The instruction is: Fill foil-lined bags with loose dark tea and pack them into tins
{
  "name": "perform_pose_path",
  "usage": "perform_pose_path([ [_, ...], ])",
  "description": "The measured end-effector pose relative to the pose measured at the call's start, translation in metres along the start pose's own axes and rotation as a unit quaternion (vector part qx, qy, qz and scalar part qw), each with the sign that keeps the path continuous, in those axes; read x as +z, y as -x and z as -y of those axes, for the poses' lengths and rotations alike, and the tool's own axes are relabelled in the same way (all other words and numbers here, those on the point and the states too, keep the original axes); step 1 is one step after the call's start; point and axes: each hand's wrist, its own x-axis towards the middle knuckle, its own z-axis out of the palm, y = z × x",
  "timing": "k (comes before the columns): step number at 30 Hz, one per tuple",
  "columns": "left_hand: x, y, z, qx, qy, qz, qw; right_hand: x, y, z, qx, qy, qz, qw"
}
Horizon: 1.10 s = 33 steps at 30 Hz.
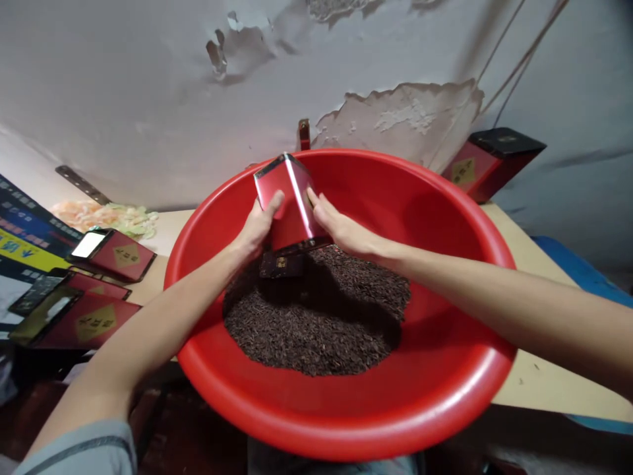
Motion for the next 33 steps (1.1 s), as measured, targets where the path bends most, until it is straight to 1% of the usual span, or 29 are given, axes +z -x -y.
perform_pose_path([
  [1,-0.002,-0.001,-0.005,-0.033,-0.02,0.006,0.999,-0.004,0.004,0.009,-0.05,0.075,-0.006,0.996],
  [3,-0.007,-0.003,-0.018,-0.084,-0.061,0.037,0.994,-0.009,0.013,0.028,-0.133,0.193,-0.002,0.972],
  [5,-0.01,-0.001,-0.029,-0.105,-0.069,0.066,0.99,-0.013,0.022,0.043,-0.19,0.249,0.001,0.95],
  [6,-0.01,0.001,-0.034,-0.109,-0.066,0.08,0.989,-0.015,0.026,0.048,-0.207,0.26,-0.013,0.943],
  [7,-0.009,0.005,-0.039,-0.11,-0.064,0.096,0.987,-0.017,0.029,0.05,-0.213,0.262,-0.043,0.94],
  [9,-0.003,0.013,-0.047,-0.105,-0.077,0.126,0.983,-0.023,0.029,0.048,-0.194,0.257,-0.133,0.937],
  [11,0.006,0.023,-0.054,-0.094,-0.106,0.154,0.978,-0.032,0.023,0.041,-0.142,0.265,-0.223,0.927],
  [12,0.012,0.027,-0.057,-0.089,-0.119,0.169,0.974,-0.038,0.017,0.036,-0.112,0.281,-0.253,0.919],
  [13,0.017,0.032,-0.06,-0.083,-0.13,0.188,0.97,-0.044,0.01,0.032,-0.082,0.305,-0.268,0.91],
  [15,0.027,0.039,-0.06,-0.06,-0.147,0.245,0.957,-0.056,-0.005,0.025,-0.032,0.368,-0.261,0.892],
  [16,0.03,0.042,-0.059,-0.036,-0.161,0.28,0.946,-0.061,-0.014,0.022,-0.013,0.397,-0.245,0.884],
  [18,0.032,0.043,-0.051,0.028,-0.219,0.342,0.914,-0.068,-0.03,0.014,0.012,0.436,-0.21,0.875],
  [19,0.031,0.042,-0.045,0.056,-0.267,0.36,0.892,-0.071,-0.037,0.01,0.018,0.444,-0.197,0.874],
  [20,0.029,0.04,-0.037,0.07,-0.325,0.367,0.869,-0.074,-0.044,0.004,0.022,0.446,-0.188,0.875],
  [21,0.026,0.037,-0.029,0.063,-0.387,0.363,0.845,-0.076,-0.049,-0.002,0.026,0.444,-0.184,0.877],
  [22,0.023,0.033,-0.021,0.036,-0.447,0.352,0.821,-0.079,-0.054,-0.009,0.031,0.441,-0.183,0.878],
  [24,0.017,0.024,-0.004,-0.043,-0.539,0.331,0.773,-0.086,-0.059,-0.023,0.053,0.431,-0.194,0.88],
  [25,0.015,0.02,0.004,-0.075,-0.565,0.326,0.754,-0.091,-0.06,-0.03,0.068,0.423,-0.206,0.88],
  [26,0.013,0.017,0.011,-0.096,-0.578,0.325,0.742,-0.096,-0.06,-0.036,0.082,0.416,-0.219,0.879],
  [27,0.012,0.014,0.016,-0.105,-0.582,0.331,0.736,-0.102,-0.059,-0.041,0.093,0.411,-0.233,0.876],
  [29,0.012,0.012,0.025,-0.108,-0.579,0.344,0.731,-0.111,-0.056,-0.047,0.099,0.416,-0.25,0.869],
  [31,0.014,0.012,0.029,-0.099,-0.59,0.344,0.724,-0.116,-0.052,-0.049,0.06,0.44,-0.248,0.861],
  [33,0.016,0.013,0.029,-0.082,-0.61,0.33,0.716,-0.116,-0.051,-0.046,-0.011,0.465,-0.218,0.858],
])
